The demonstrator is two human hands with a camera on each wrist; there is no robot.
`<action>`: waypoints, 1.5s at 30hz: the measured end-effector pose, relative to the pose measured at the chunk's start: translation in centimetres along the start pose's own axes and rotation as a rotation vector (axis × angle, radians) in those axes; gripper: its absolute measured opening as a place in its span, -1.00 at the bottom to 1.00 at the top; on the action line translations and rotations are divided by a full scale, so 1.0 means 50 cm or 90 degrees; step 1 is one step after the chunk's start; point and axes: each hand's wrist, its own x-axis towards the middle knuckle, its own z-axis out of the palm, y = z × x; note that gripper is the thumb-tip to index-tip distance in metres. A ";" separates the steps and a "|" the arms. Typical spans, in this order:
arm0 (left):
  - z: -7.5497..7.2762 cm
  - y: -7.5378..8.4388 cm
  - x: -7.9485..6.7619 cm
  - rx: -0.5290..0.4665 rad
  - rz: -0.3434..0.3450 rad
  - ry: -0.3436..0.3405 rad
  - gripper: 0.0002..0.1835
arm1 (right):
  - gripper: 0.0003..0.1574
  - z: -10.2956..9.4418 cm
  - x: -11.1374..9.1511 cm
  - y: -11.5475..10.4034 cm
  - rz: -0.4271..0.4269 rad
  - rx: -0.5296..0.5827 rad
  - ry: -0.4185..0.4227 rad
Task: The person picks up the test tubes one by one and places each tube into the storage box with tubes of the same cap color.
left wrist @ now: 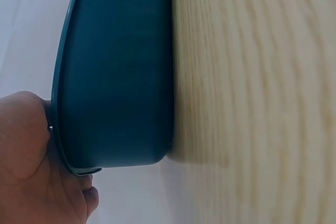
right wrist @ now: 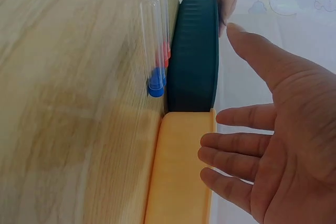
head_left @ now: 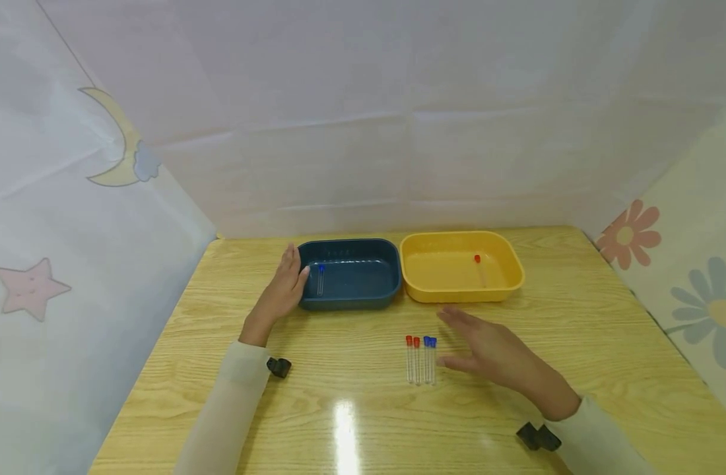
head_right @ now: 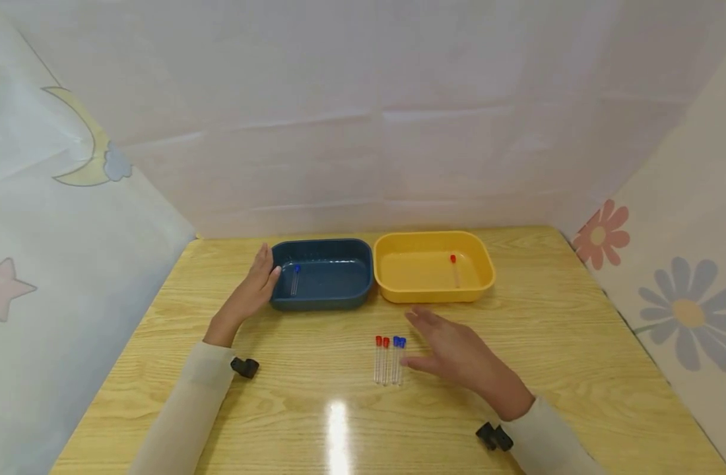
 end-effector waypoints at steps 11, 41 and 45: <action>0.005 -0.007 0.001 0.044 -0.004 -0.008 -0.24 | 0.13 0.010 0.004 -0.011 0.046 0.013 -0.094; 0.007 0.001 -0.002 0.070 -0.021 -0.007 -0.24 | 0.27 0.040 -0.003 -0.015 0.015 -0.021 -0.128; 0.006 0.002 -0.004 0.065 -0.018 -0.001 -0.25 | 0.29 0.042 -0.003 -0.016 0.020 -0.012 -0.133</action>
